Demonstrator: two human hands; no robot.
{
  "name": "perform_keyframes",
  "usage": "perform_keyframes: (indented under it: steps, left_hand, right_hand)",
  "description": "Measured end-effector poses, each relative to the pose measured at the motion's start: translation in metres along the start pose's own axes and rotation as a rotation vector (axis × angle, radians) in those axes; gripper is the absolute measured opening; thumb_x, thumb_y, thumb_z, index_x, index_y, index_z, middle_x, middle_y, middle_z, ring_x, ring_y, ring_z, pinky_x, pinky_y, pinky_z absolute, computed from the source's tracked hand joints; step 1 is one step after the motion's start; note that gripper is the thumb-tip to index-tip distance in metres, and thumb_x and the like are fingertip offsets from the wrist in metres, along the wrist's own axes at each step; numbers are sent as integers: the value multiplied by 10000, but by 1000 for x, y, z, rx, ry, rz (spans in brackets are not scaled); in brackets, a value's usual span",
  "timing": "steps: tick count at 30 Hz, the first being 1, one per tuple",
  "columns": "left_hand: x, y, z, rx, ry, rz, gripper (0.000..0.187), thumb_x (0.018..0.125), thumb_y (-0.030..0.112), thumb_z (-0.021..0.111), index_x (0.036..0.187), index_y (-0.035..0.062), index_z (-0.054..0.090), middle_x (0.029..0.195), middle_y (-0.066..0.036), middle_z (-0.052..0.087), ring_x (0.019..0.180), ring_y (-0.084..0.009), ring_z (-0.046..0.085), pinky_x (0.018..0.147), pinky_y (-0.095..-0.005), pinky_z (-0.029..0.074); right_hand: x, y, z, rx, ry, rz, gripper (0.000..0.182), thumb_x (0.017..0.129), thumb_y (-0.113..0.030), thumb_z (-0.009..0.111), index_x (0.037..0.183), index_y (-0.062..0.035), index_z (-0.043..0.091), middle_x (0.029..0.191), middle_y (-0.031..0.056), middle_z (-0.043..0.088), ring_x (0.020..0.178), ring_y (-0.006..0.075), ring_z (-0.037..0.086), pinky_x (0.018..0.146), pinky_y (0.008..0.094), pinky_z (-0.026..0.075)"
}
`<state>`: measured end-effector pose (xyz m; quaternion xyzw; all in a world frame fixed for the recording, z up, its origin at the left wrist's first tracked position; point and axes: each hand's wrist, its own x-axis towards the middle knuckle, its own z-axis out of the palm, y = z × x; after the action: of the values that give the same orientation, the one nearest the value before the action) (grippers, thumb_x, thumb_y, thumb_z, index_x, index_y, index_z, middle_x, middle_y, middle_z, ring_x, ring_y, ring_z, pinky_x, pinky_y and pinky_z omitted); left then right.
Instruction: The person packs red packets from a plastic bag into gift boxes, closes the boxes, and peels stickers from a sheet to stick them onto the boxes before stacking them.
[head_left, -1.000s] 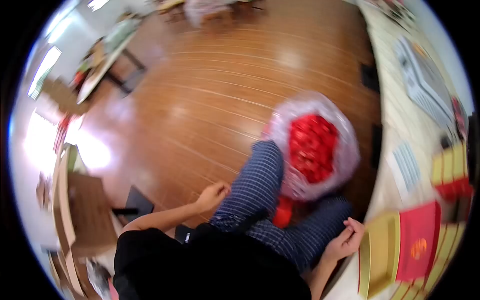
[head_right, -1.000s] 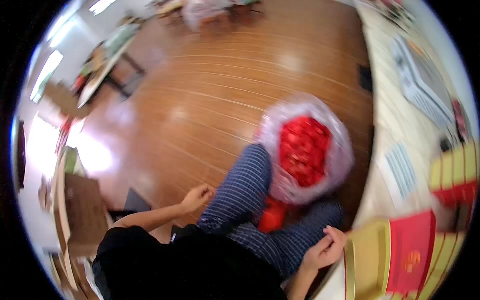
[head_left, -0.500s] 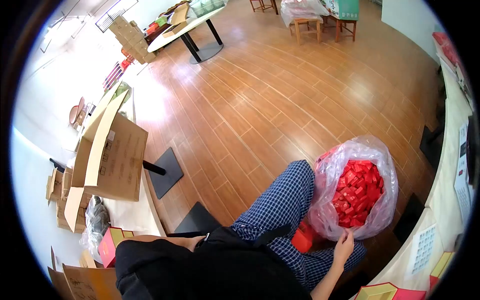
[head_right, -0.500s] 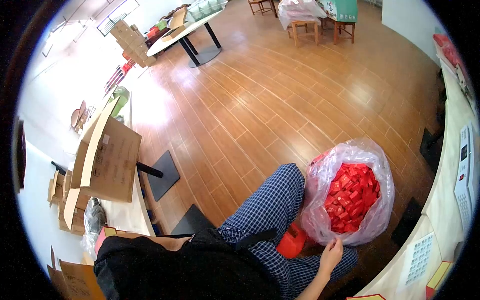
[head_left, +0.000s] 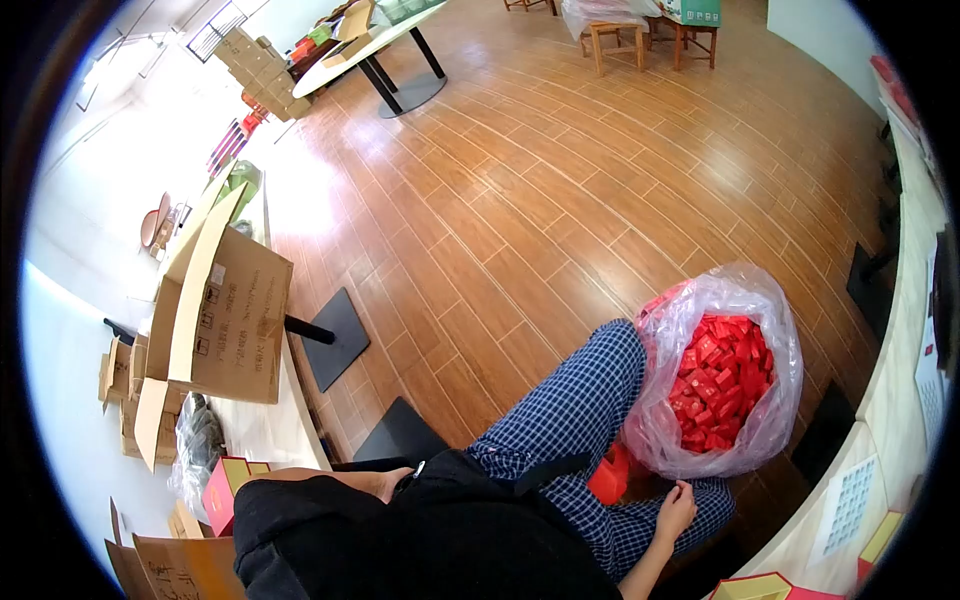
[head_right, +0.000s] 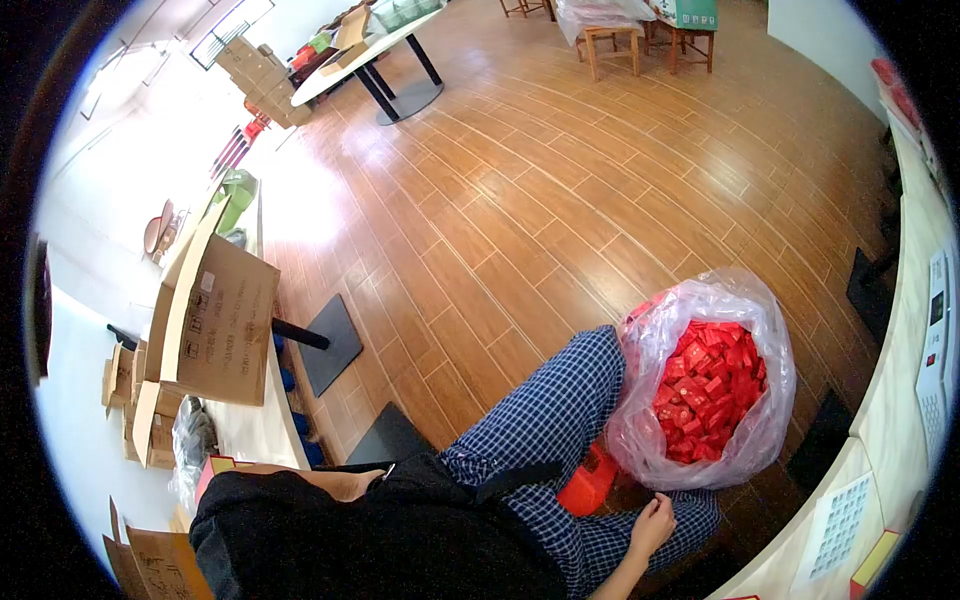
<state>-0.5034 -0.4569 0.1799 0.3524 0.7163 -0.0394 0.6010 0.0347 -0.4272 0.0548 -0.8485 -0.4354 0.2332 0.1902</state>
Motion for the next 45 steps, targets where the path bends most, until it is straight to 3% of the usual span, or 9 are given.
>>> perform_keyframes:
  steps: [10,16,19,26,28,31,33,36,45]
  left_hand:
    - [-4,-6,0,-2,-19,1,343,924,333,561,1128,59,595,1084,-121,635,1013,-234,608,901,-396,474]
    - [-11,-17,12,-14,-13,16,355,927,344,556,1139,62,595,1093,-116,637,1020,-231,608,909,-400,474]
    - [-14,-25,18,-30,-8,29,361,928,349,554,1145,63,594,1098,-113,639,1024,-230,608,913,-402,474]
    - [-31,-65,33,-127,-7,239,374,931,361,548,1158,67,594,1109,-107,642,1032,-227,608,922,-407,474]
    - [-35,-47,30,-374,-113,184,394,930,378,548,1177,74,592,1104,-112,650,1030,-230,611,919,-421,478]
    - [-39,20,15,-195,-288,317,500,920,475,528,1236,91,577,1152,-110,645,1051,-237,607,915,-450,472]
    - [-44,73,23,-751,-11,-788,584,916,564,464,1240,92,585,1220,-121,621,1067,-275,597,926,-471,458]
    - [-19,44,20,-722,-59,-760,658,906,637,401,1230,101,603,1252,-143,602,1096,-316,574,949,-489,433]
    - [-16,62,17,-684,-7,-797,656,897,633,439,1261,105,580,1301,-151,565,1153,-344,528,978,-500,401]
  right_hand:
    - [1,-8,1,-86,-34,27,197,917,-170,536,1038,-48,632,981,148,670,917,328,612,858,438,425]
    - [10,-9,5,-120,6,-57,201,892,-170,540,1014,-38,631,978,177,673,915,363,614,835,429,440]
    - [21,-9,11,-134,-42,-86,216,900,-174,536,1029,-31,633,984,157,672,928,336,613,857,436,433]
    - [40,-23,22,-118,-60,-208,208,888,-173,542,1008,-27,630,963,160,675,919,336,615,831,427,438]
    - [43,-29,22,-137,-86,-201,202,886,-174,543,1003,-36,632,959,159,677,915,335,616,824,425,440]
    - [46,-33,25,-158,-110,-199,200,885,-176,541,1004,-46,635,957,158,678,911,335,617,820,422,441]
    - [46,-30,26,-152,-107,-194,201,884,-176,541,1004,-47,637,958,160,678,909,336,618,819,421,442]
    - [43,-30,22,-151,-83,-147,202,883,-176,539,1002,-47,640,957,162,678,906,339,618,810,421,442]
    - [34,-16,22,-181,-49,-156,195,875,-171,546,982,-43,646,932,171,678,874,351,620,789,432,443]
